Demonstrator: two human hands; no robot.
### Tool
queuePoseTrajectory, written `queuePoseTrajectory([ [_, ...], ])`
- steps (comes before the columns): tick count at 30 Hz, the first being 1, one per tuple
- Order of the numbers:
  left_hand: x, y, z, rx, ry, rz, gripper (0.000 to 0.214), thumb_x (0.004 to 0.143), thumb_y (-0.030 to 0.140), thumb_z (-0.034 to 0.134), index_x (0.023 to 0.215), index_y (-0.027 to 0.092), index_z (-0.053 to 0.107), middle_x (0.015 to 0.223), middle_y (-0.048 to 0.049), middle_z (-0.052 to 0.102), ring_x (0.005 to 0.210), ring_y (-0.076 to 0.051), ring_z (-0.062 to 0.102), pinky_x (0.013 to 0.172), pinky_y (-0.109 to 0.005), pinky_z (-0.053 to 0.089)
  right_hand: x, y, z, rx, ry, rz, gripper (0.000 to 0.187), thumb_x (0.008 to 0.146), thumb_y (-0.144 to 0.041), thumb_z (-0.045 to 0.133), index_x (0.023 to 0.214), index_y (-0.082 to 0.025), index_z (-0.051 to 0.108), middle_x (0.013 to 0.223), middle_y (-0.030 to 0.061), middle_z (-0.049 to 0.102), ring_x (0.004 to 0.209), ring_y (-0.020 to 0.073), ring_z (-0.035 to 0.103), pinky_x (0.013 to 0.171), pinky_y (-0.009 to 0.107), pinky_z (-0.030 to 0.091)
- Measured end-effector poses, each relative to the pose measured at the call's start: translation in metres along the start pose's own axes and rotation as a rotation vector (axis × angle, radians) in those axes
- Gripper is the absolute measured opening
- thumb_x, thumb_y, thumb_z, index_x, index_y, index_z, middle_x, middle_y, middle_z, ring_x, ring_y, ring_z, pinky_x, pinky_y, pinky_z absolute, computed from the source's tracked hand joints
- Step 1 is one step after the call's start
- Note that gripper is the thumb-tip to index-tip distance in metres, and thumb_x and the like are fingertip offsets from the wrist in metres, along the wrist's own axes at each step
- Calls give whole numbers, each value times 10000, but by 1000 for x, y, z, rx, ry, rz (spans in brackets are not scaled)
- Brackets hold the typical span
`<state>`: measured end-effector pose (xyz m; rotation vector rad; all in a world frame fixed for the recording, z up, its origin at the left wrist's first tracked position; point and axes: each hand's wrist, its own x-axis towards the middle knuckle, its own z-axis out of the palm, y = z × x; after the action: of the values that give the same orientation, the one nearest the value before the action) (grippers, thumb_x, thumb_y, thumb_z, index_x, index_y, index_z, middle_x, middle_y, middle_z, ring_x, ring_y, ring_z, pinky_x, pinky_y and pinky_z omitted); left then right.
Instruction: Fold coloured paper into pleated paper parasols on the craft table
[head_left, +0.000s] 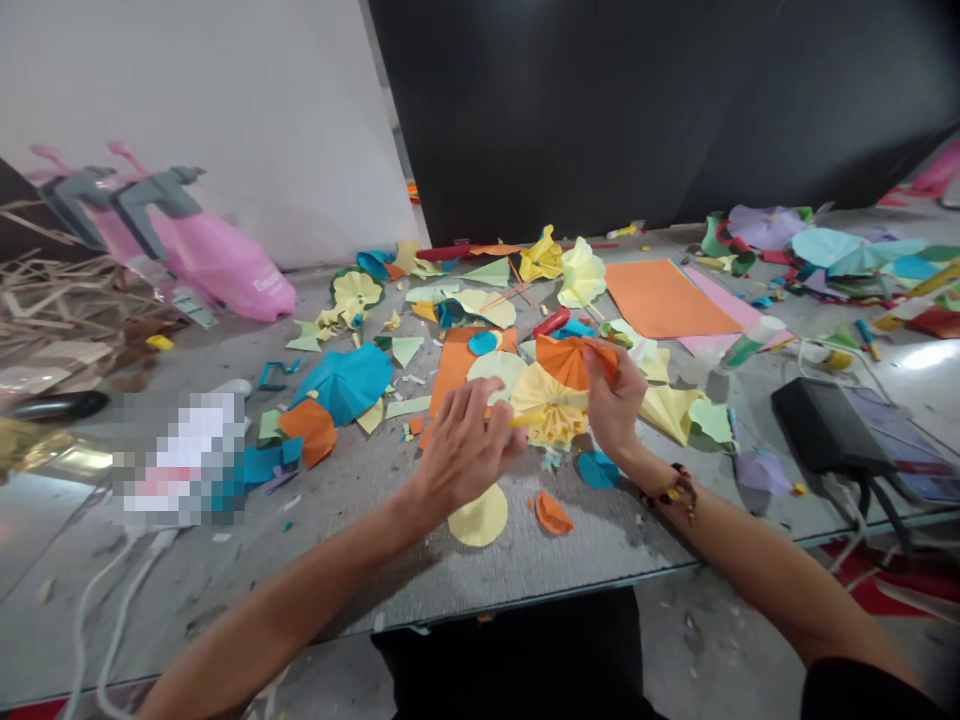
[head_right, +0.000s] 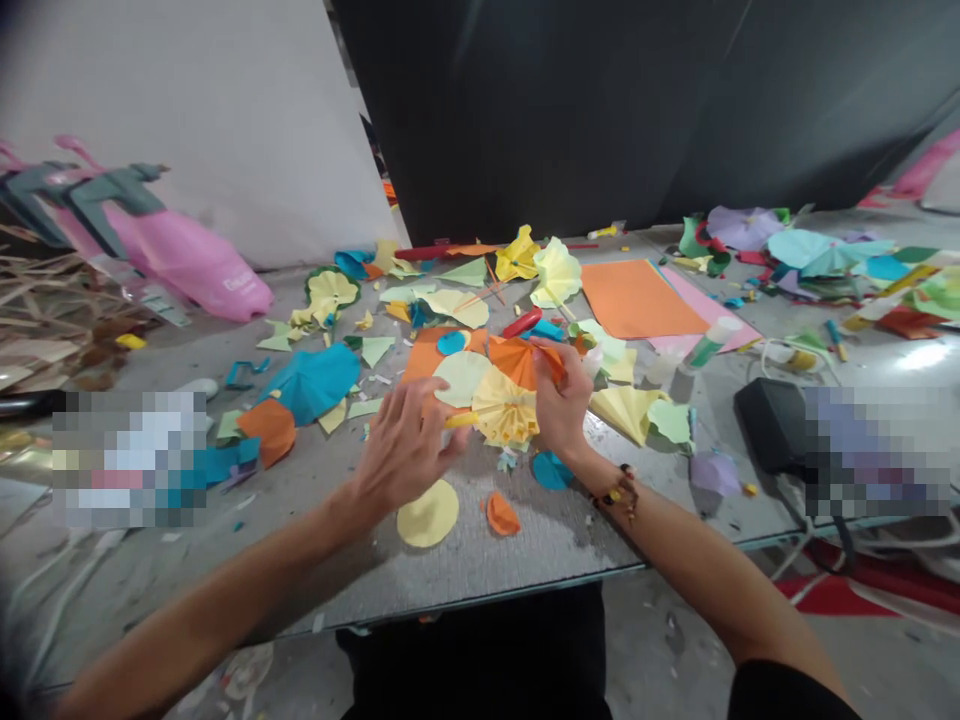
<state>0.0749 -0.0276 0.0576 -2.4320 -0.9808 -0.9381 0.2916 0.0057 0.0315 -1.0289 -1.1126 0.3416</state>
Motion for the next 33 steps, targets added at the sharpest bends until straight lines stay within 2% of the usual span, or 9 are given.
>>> queuePoseTrajectory([
  [2,2,-5,8,-52,-111,-118,135,1011,338,561,962,222,511,1075,-131,700,975,-298,674,832,-416,512,0,0,0,-3,-9,8,150,965,-330,630,1057,-305,746,1097,13,747,1097,212,689,1053,407,532],
  [6,0,-19,20,-271,-324,-251,160,1036,393,539,973,250,504,737,-9,674,659,-227,673,570,-298,447,0,0,1,-7,11,7,164,957,-316,632,1054,-318,763,1097,15,751,1088,214,692,1038,409,539],
  [8,-2,-25,19,-287,-260,-248,164,1049,396,512,977,249,526,751,-17,684,659,-215,679,562,-291,443,0,-1,0,-6,32,1,169,959,-325,638,1066,-329,769,1115,17,751,1098,216,690,1044,415,534],
  [12,-2,-37,10,-296,-138,-150,89,1044,296,493,1052,244,565,1041,-70,737,897,-229,720,722,-323,533,-1,0,0,17,73,-15,195,980,-371,629,1107,-327,769,1152,18,749,1125,218,679,1080,425,510],
  [14,0,-42,7,-265,-157,-171,82,1034,283,505,1047,235,570,974,-66,725,850,-234,709,704,-334,531,0,2,0,33,70,6,217,977,-403,632,1121,-315,769,1151,18,752,1128,219,674,1079,418,509],
  [17,2,-45,6,-193,-155,-177,114,1035,331,524,1016,234,580,855,-54,697,784,-242,694,687,-358,532,-1,8,1,44,15,114,257,932,-469,684,1089,-289,778,1050,17,763,1027,222,688,976,392,560],
  [22,8,-41,-2,-145,-17,-130,180,1005,323,622,1142,214,579,1135,-101,732,1092,-288,690,925,-433,528,-4,16,3,145,-94,263,264,858,-491,760,980,-260,798,924,11,768,876,220,700,817,371,595],
  [27,20,-36,-11,-248,-6,-216,264,982,346,664,1189,209,575,1060,-72,729,995,-251,697,855,-385,537,-10,10,5,173,-210,294,204,825,-437,800,933,-265,820,944,26,787,867,226,714,782,376,595],
  [33,33,-37,-3,-564,-121,-427,214,930,326,709,968,228,522,935,-31,772,858,-210,740,754,-328,557,-13,-2,7,300,-435,436,265,776,-480,847,938,-272,826,932,17,797,836,230,738,760,368,616],
])
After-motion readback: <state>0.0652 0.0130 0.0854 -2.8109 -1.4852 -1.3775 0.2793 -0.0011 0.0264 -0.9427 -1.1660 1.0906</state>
